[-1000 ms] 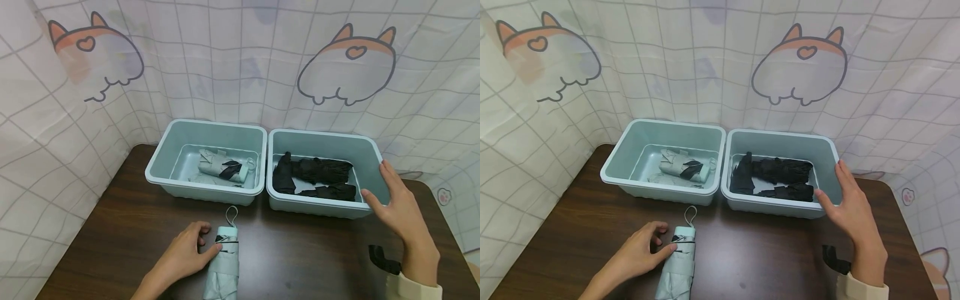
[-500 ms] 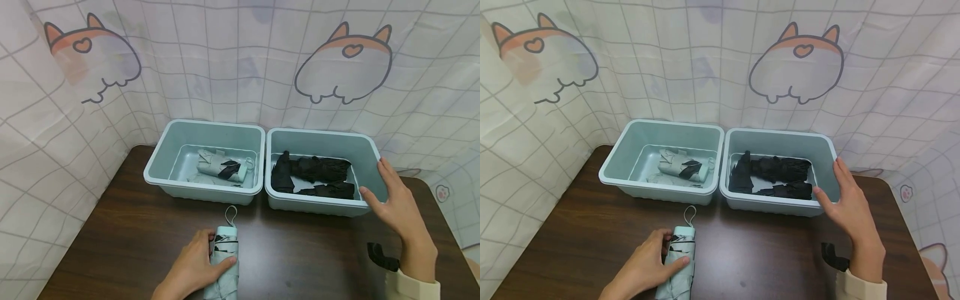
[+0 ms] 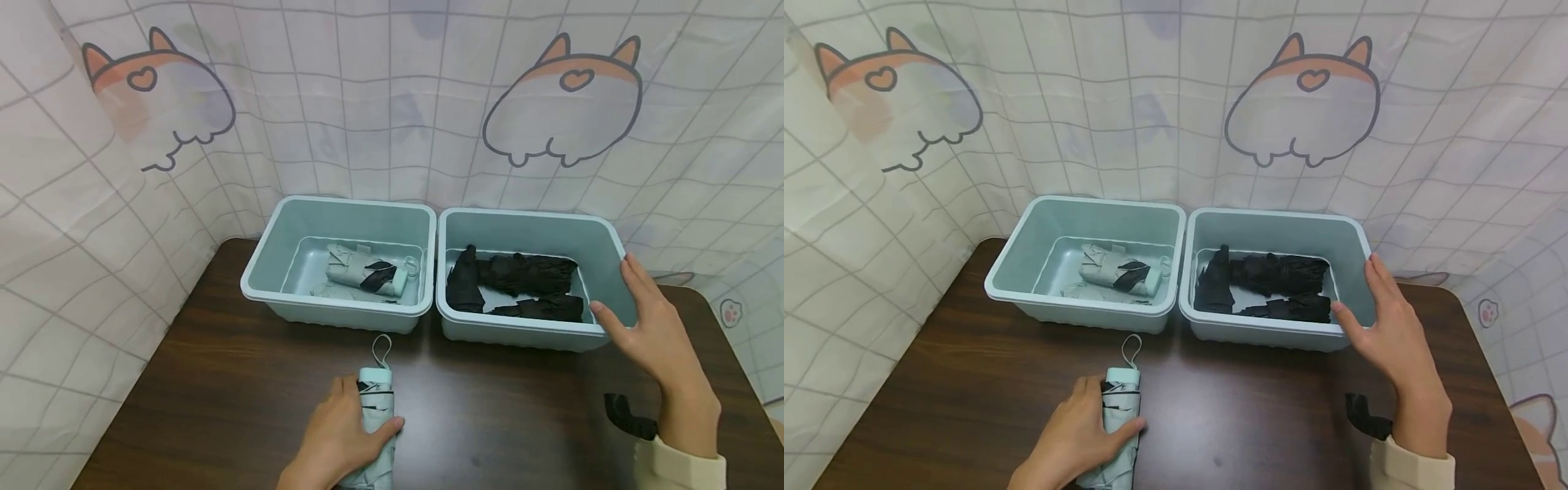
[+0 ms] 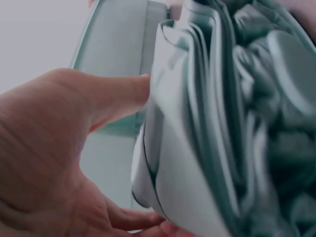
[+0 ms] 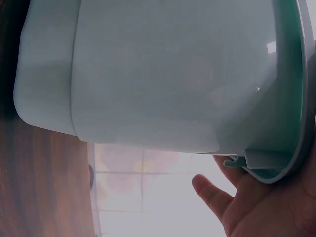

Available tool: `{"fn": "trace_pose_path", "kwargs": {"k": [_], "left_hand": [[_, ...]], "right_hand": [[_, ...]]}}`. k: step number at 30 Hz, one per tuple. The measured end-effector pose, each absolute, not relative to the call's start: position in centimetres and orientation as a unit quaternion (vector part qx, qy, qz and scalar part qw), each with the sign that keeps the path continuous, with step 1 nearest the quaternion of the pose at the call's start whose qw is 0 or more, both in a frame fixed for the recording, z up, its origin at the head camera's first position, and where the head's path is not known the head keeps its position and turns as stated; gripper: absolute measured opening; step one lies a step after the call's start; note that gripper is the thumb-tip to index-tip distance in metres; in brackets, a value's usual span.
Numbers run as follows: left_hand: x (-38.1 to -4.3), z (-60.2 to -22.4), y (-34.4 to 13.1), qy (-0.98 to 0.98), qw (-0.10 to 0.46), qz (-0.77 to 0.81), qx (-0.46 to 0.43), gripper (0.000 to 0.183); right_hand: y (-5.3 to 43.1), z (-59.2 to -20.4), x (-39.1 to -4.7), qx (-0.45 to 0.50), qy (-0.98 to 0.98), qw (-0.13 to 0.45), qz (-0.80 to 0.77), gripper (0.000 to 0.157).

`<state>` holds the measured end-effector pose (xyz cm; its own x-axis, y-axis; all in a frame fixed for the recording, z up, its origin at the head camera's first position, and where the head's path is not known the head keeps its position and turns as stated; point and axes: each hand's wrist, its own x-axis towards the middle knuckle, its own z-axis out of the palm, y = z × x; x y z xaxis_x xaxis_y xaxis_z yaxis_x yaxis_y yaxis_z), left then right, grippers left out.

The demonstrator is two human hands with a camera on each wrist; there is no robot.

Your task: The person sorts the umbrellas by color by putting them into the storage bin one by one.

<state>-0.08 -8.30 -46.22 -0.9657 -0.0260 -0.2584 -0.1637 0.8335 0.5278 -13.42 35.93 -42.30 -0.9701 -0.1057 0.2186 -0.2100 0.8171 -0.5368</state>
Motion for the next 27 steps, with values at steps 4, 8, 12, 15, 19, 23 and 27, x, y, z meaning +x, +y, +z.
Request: {"fn": "trace_pose_path", "kwargs": {"k": [4, 8, 12, 15, 19, 23, 27], "left_hand": [[-0.1, -46.2, -7.6, 0.956, 0.100, 0.268, -0.064, 0.101], [0.0, -46.5, -7.2, 0.961, 0.079, 0.257, -0.059, 0.102], [0.1, -46.7, -6.9, 0.966, 0.061, 0.246, -0.050, 0.105], [0.2, -46.7, -6.7, 0.970, 0.049, 0.231, -0.053, 0.107], [0.4, -46.6, -6.6, 0.977, 0.032, 0.203, -0.058, 0.100], [0.4, -46.5, -6.4, 0.981, 0.019, 0.185, -0.059, 0.086], [0.4, -46.3, -6.6, 0.980, 0.029, 0.186, -0.066, 0.084]], "right_hand": [[35.9, -42.2, -13.5, 0.076, -0.952, 0.082, 0.286, 0.084], [35.9, -42.2, -13.5, 0.078, -0.951, 0.081, 0.287, 0.084], [36.0, -42.1, -13.4, 0.081, -0.951, 0.083, 0.288, 0.084], [35.9, -42.2, -13.3, 0.080, -0.950, 0.082, 0.289, 0.084], [35.8, -42.2, -13.4, 0.081, -0.950, 0.078, 0.291, 0.085], [35.9, -42.1, -13.4, 0.082, -0.951, 0.078, 0.289, 0.085], [36.0, -42.1, -13.4, 0.079, -0.952, 0.078, 0.287, 0.085]]}}
